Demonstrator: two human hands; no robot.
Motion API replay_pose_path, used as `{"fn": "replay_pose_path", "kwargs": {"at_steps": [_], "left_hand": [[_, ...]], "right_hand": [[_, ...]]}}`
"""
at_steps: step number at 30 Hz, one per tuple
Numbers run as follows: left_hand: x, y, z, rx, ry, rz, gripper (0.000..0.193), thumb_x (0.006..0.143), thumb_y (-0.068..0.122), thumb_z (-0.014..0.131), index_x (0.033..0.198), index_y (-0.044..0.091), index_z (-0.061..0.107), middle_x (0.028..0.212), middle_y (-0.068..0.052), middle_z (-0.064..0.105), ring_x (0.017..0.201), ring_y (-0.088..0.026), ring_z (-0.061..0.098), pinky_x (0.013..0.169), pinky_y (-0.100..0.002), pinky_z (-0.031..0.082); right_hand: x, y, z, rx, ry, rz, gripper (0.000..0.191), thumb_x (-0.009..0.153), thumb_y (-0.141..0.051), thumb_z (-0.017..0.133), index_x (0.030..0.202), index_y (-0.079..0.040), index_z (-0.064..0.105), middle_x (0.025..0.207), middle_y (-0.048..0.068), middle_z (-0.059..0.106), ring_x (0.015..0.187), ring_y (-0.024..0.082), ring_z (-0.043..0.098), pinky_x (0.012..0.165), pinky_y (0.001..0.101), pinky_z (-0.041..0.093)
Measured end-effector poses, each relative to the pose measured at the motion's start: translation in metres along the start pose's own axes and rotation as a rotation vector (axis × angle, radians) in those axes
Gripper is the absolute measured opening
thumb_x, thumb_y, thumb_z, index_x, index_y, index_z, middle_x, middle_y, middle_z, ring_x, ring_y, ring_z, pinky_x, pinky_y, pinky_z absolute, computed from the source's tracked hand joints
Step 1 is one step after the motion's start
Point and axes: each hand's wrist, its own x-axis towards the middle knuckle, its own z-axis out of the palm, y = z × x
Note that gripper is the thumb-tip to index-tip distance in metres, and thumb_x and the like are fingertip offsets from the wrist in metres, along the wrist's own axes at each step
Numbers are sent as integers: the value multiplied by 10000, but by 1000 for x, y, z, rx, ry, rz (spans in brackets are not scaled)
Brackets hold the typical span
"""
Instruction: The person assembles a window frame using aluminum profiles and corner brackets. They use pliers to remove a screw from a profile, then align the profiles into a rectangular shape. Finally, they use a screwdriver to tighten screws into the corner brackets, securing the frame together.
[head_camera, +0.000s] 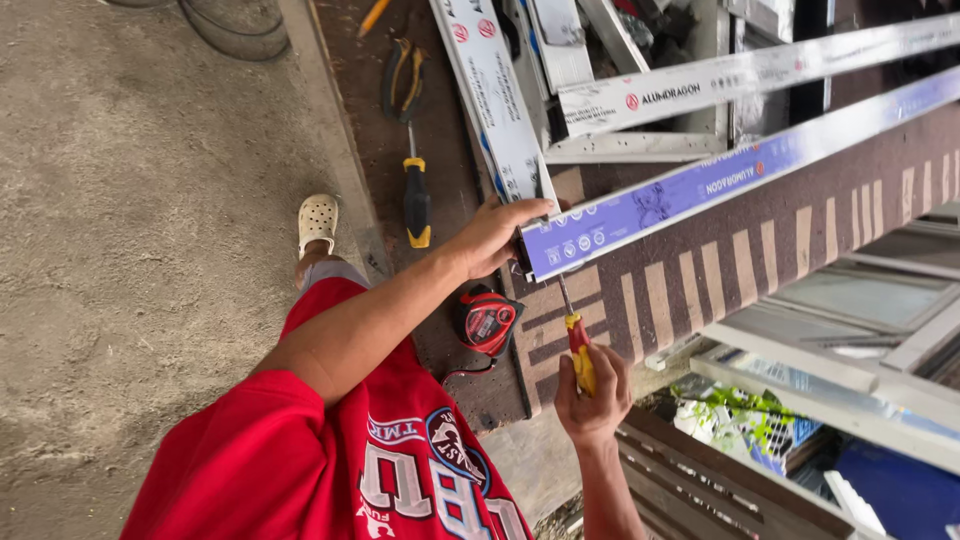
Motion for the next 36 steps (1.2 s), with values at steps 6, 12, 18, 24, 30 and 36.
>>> {"fn": "replay_pose_path", "kwargs": {"at_steps": [6,12,18,24,30,36], "left_hand": [[1,-4,-2,4,-59,50,403,927,240,674,1228,-28,684,1037,-193,755,877,-213,769,700,-332,676],[4,-9,-6,-55,-104,150,493,956,406,672,1227,-6,664,1131,-163,729,1025,-206,741,907,-395,644],[22,-38,3,-244,-95,407,551,996,540,560,1201,35,642,1073,-169,717,1021,-230,724,919,-416,623],[32,-48,-4,-106,-39,409,647,1081,569,417,1174,-32,637,1025,-172,728,988,-234,718,992,-418,578],[33,-41,-4,-53,9,377,604,1042,553,386,1241,11,559,924,-194,716,997,-270,743,987,-440,603],[36,-44,-7,-162,16,381,597,1073,524,452,1241,-37,568,937,-183,708,977,-291,718,952,-436,584]], "right_hand": [[5,14,-24,1189,-138,921,250,1003,-192,679,1115,5,574,793,151,650,472,106,506,385,225,426],[13,-9,-19,1138,-126,775,402,899,-157,768,1172,6,522,958,138,696,683,148,618,472,246,490],[7,-4,-6,-26,60,3,325,930,-153,731,1171,23,602,798,85,640,544,103,533,433,240,412],[8,10,-16,905,-107,721,380,1041,-249,565,1173,105,608,768,136,703,465,141,534,388,259,443],[12,5,-30,1245,-201,940,503,1044,-347,477,1356,48,491,859,165,700,524,165,604,447,252,498],[1,-7,-35,1056,-197,830,419,1023,-154,603,1395,22,525,965,176,689,657,154,632,544,226,505]]}}
